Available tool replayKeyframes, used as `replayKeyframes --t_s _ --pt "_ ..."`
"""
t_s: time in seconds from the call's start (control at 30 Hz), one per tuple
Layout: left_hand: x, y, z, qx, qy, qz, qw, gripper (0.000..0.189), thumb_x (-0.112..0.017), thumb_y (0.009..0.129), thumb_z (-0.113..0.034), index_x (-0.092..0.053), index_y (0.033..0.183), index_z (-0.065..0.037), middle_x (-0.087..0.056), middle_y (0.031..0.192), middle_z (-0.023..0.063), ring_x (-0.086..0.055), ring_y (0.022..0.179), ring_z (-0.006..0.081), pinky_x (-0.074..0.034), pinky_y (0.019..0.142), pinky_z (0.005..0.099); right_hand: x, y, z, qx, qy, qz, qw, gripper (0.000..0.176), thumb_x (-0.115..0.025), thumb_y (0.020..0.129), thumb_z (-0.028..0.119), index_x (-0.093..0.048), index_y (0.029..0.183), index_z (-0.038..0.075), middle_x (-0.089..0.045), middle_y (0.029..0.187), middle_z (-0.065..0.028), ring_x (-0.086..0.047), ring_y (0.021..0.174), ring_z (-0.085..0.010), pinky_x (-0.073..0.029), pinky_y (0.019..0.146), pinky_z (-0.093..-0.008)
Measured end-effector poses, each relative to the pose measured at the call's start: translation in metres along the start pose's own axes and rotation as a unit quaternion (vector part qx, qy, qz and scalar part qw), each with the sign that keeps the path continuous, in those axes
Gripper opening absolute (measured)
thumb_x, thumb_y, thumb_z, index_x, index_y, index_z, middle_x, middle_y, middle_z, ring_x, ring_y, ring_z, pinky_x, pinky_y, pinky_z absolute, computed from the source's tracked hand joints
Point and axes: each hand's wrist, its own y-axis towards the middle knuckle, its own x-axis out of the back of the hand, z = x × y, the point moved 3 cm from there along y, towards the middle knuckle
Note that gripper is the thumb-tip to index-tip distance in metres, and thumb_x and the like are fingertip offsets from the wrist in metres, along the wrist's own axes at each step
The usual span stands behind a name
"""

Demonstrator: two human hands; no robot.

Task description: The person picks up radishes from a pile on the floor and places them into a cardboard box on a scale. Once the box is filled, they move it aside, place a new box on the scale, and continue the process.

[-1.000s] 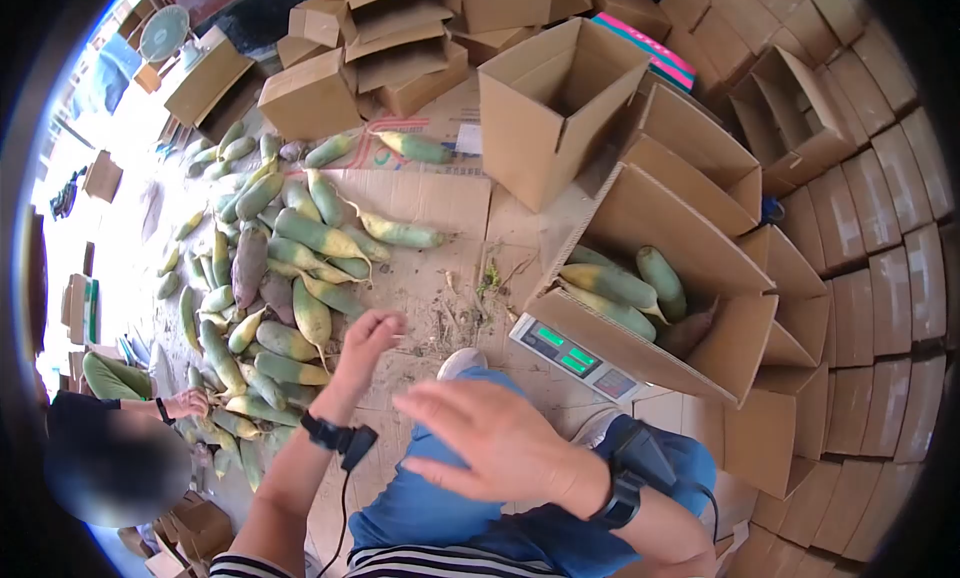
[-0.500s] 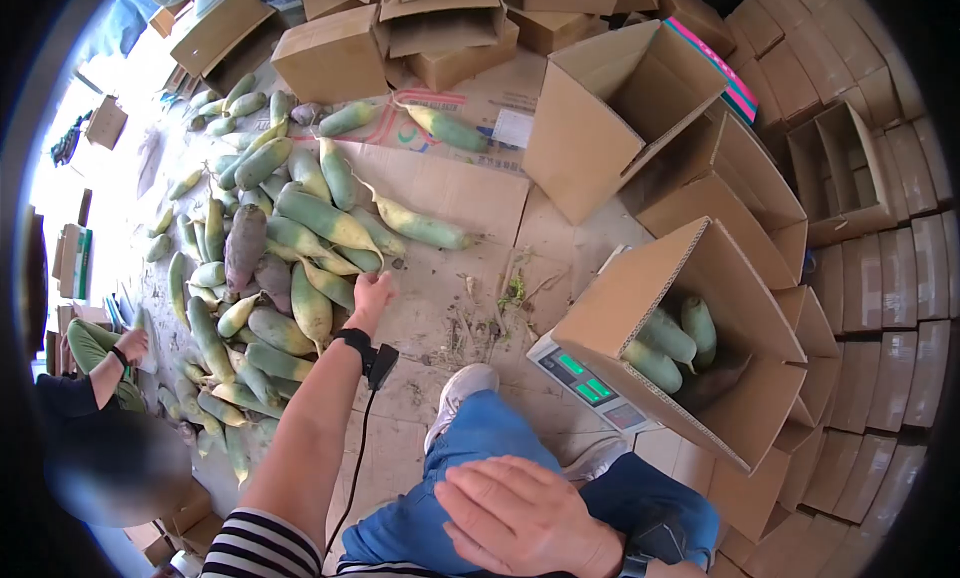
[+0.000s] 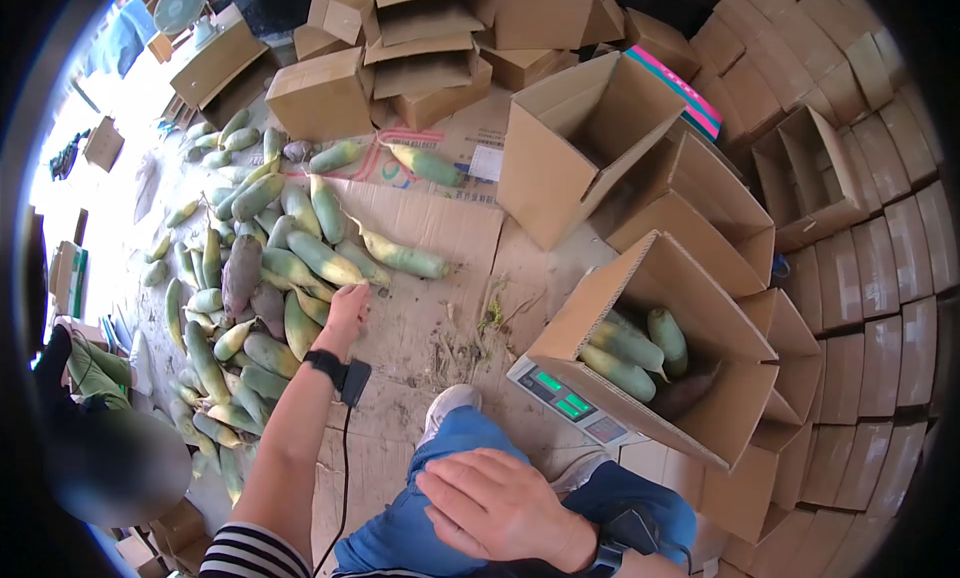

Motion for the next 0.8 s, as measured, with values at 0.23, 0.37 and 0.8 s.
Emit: replayKeyframes --t_s 0.23,0.37,0.8 --pt "0.065 -0.070 -0.102 -0.260 -0.023 0.059 0.963 0.022 -0.052 0.098 -0.014 -0.061 0.115 -0.004 -0.057 0.080 -0.0029 -0.048 0.063 0.0055 -0.037 0.049 0.0200 0.009 -0.020 -0.027 -0.092 0.108 -0.051 0.989 0.036 -0.068 0.084 0.016 -0.060 0.117 0.005 -0.058 0.122 -0.0147 -0.060 0.106 -0.0340 -0.051 0.088 -0.0399" --pt "-0.001 -0.208 -0.170 -0.212 -0.155 0.172 0.949 0.017 -0.050 0.101 -0.012 -0.047 0.084 -0.011 -0.032 0.061 -0.0081 -0.030 0.048 0.0014 -0.026 0.044 0.0190 0.021 -0.022 -0.046 -0.119 0.029 -0.098 0.988 0.060 -0.068 0.084 0.018 -0.043 0.138 0.007 -0.043 0.139 -0.0165 -0.048 0.123 -0.0368 -0.043 0.101 -0.0440" --pt "-0.144 -0.421 -0.210 -0.355 -0.145 0.449 0.807 0.044 -0.077 0.082 -0.035 -0.049 0.094 -0.003 -0.059 0.078 0.0133 -0.054 0.049 0.0152 -0.046 0.046 0.0271 0.121 -0.047 -0.015 0.054 -0.128 -0.310 0.940 0.090 -0.081 0.063 0.014 -0.038 0.142 0.007 -0.051 0.133 -0.0171 -0.053 0.118 -0.0381 -0.045 0.098 -0.0449"
